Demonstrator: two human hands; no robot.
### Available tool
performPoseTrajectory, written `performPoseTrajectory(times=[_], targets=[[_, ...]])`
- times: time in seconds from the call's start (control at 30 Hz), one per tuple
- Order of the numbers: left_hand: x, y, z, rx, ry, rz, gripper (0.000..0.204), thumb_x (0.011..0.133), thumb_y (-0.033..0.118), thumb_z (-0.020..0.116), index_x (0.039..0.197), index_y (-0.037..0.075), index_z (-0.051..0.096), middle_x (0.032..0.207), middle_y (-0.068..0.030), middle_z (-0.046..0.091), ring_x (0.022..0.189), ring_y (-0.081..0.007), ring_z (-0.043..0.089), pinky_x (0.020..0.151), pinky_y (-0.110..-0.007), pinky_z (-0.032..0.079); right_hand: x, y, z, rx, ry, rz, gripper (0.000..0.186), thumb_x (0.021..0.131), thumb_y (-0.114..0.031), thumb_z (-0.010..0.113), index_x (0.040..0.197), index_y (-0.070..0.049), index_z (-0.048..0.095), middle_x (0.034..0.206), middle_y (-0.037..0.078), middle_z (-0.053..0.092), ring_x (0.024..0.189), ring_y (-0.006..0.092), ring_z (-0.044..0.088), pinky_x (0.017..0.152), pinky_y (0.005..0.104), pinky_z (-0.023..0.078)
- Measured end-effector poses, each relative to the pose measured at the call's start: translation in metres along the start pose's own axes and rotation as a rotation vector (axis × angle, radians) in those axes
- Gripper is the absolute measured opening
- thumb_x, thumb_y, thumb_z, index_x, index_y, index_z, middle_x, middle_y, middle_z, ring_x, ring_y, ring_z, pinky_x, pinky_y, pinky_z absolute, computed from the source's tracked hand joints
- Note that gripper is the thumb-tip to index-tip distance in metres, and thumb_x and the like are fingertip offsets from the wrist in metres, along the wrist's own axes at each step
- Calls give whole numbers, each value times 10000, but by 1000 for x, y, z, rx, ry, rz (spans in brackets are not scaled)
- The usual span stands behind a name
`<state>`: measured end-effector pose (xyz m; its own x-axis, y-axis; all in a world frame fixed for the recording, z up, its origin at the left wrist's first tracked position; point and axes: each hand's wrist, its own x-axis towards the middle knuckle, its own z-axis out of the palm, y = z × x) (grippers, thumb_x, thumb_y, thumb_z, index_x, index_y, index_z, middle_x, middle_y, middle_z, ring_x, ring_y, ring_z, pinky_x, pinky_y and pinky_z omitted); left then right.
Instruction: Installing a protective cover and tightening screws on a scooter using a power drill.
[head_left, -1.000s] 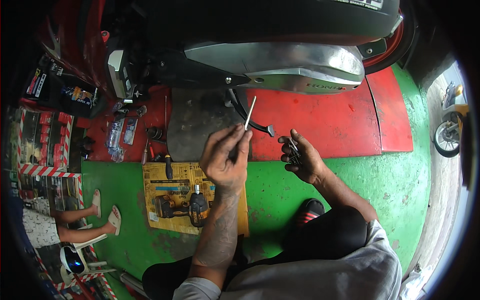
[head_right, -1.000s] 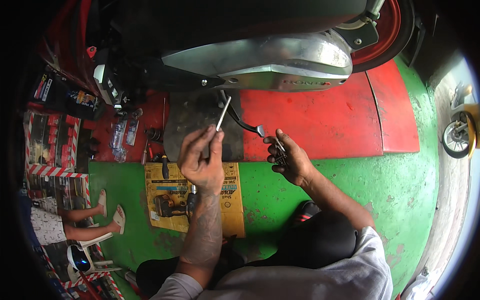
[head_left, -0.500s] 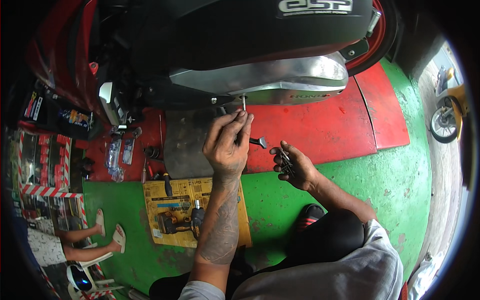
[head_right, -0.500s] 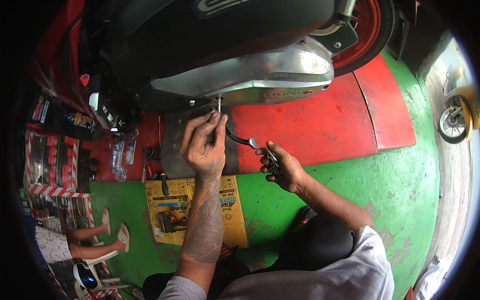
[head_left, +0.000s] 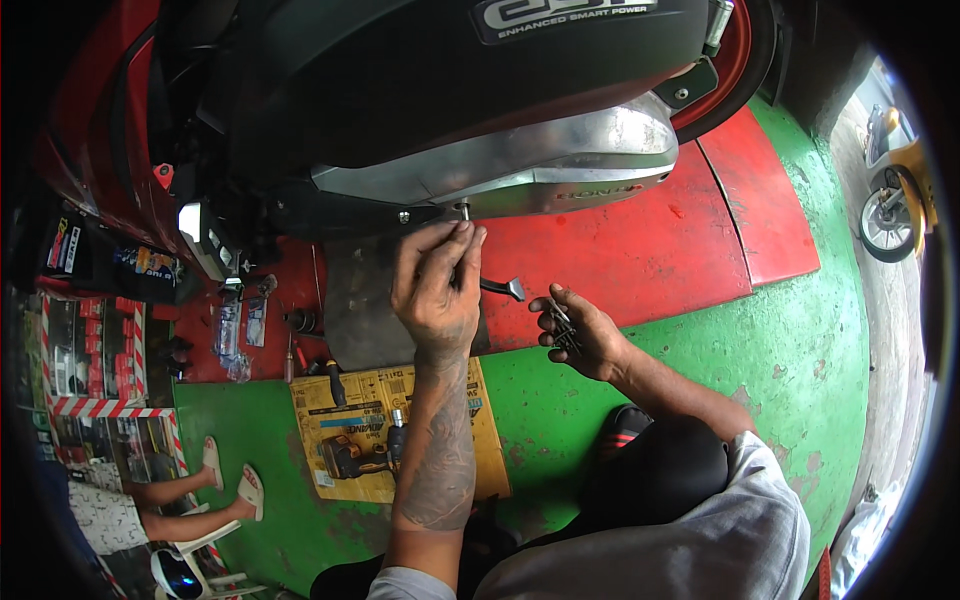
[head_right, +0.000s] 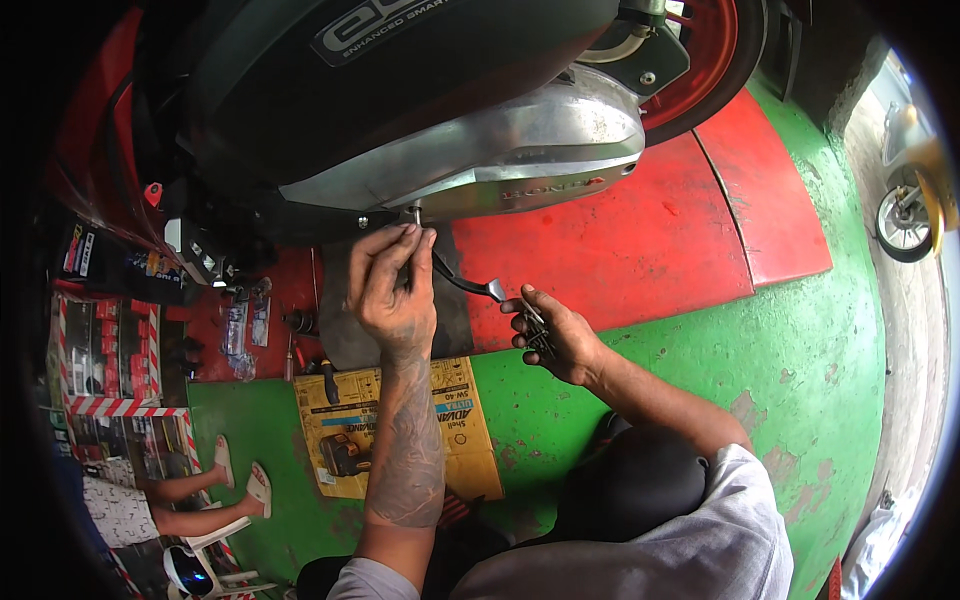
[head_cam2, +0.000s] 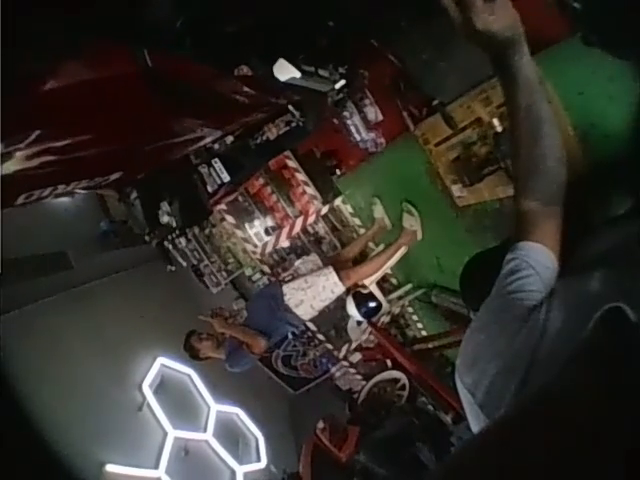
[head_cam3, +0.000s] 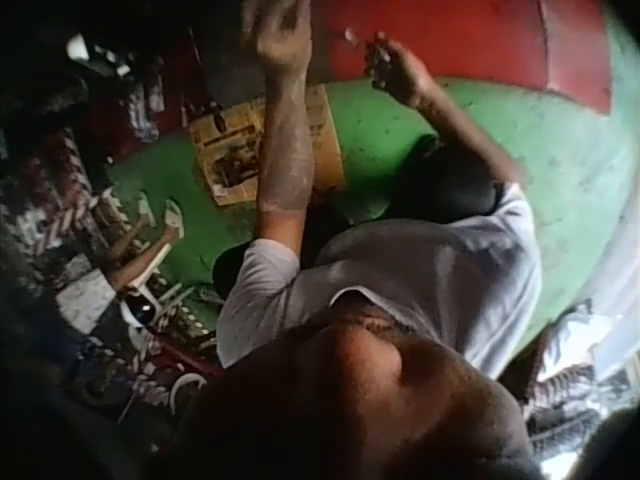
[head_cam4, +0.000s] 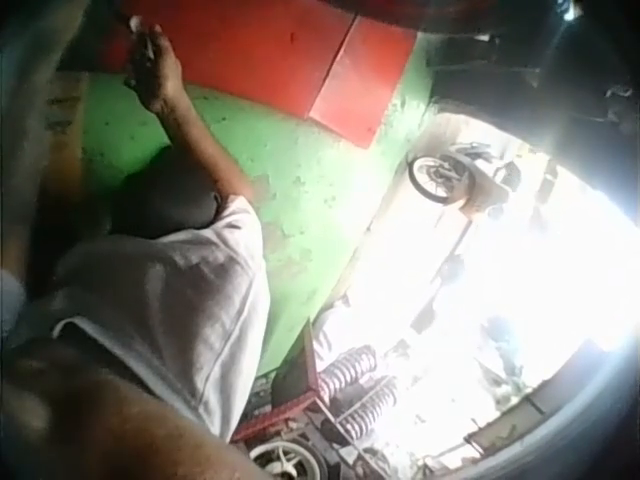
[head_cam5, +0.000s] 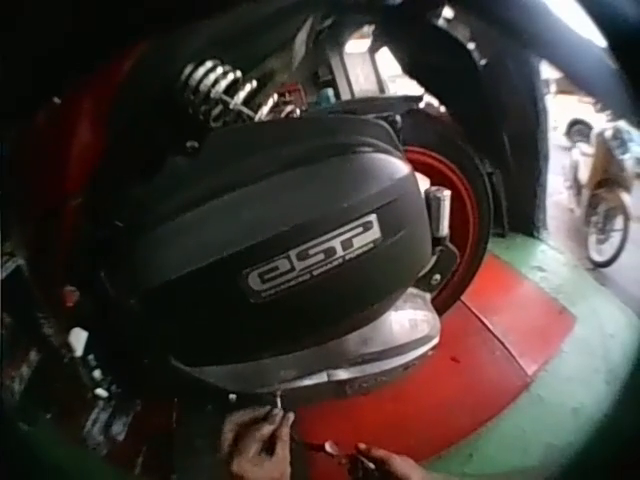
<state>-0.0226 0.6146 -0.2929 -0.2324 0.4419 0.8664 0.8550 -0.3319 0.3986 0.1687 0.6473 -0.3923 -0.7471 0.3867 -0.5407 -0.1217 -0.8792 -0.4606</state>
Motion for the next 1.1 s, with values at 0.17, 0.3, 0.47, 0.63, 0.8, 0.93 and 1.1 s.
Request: performPoseTrajectory(times=[0.17, 0.3, 0.47, 0.63, 0.8, 0.93, 1.1], targets=[[3, -11, 9, 65, 101, -26, 229, 771, -33, 879, 951, 28, 751, 1029, -54, 548, 791, -119, 617, 631, -251, 555, -1, -1, 1, 6, -15, -14, 431, 1050, -558, 500, 1077, -153, 646, 781, -62, 549, 719, 120, 557, 550, 266, 376], [-5, -16, 6, 164, -2, 10, 325, 808, -2, 861, 1113, 47, 760, 1081, -72, 552, 813, -130, 602, 649, -258, 543, -2, -4, -1, 81, -27, -40, 452, 1043, -571, 501, 1094, -147, 652, 790, -57, 570, 740, 132, 586, 572, 272, 410], [-14, -1, 4, 299, -123, -58, 427, 861, 24, 812, 1276, 77, 726, 1088, -71, 554, 759, -107, 564, 627, -245, 502, -3, -9, -3, 246, -88, -102, 602, 1008, -641, 500, 1249, -102, 623, 952, 10, 675, 908, 216, 683, 740, 348, 552], [-32, 37, -14, 28, -375, -251, 378, 893, 26, 763, 1265, 74, 710, 1039, -69, 610, 798, -135, 640, 661, -267, 524, -6, -14, 2, 375, -233, -221, 789, 1011, -692, 403, 1462, -49, 475, 1266, 124, 624, 1181, 283, 632, 1027, 442, 515], [-55, 63, -8, -149, -847, -314, 342, 864, 84, 799, 1198, 90, 722, 1032, -53, 651, 884, -191, 702, 747, -332, 583, -10, -18, 5, 375, -239, -257, 744, 1030, -660, 381, 1448, -51, 463, 1376, 165, 576, 1274, 298, 587, 1088, 480, 488], [-70, 67, 4, -84, -921, -250, 299, 835, 113, 815, 1125, 91, 748, 1014, -65, 652, 903, -247, 704, 778, -378, 591, -10, -18, 2, 361, -212, -282, 563, 1056, -575, 390, 1262, -70, 532, 1367, 176, 586, 1283, 315, 588, 1110, 489, 479], [-71, 48, 7, -49, -948, 35, 223, 822, 63, 800, 1043, 80, 774, 987, -66, 654, 867, -229, 687, 757, -355, 586, -2, -12, -7, 408, -233, -289, 383, 1101, -421, 368, 1098, -93, 566, 1232, 158, 654, 1186, 309, 639, 1066, 471, 509]])
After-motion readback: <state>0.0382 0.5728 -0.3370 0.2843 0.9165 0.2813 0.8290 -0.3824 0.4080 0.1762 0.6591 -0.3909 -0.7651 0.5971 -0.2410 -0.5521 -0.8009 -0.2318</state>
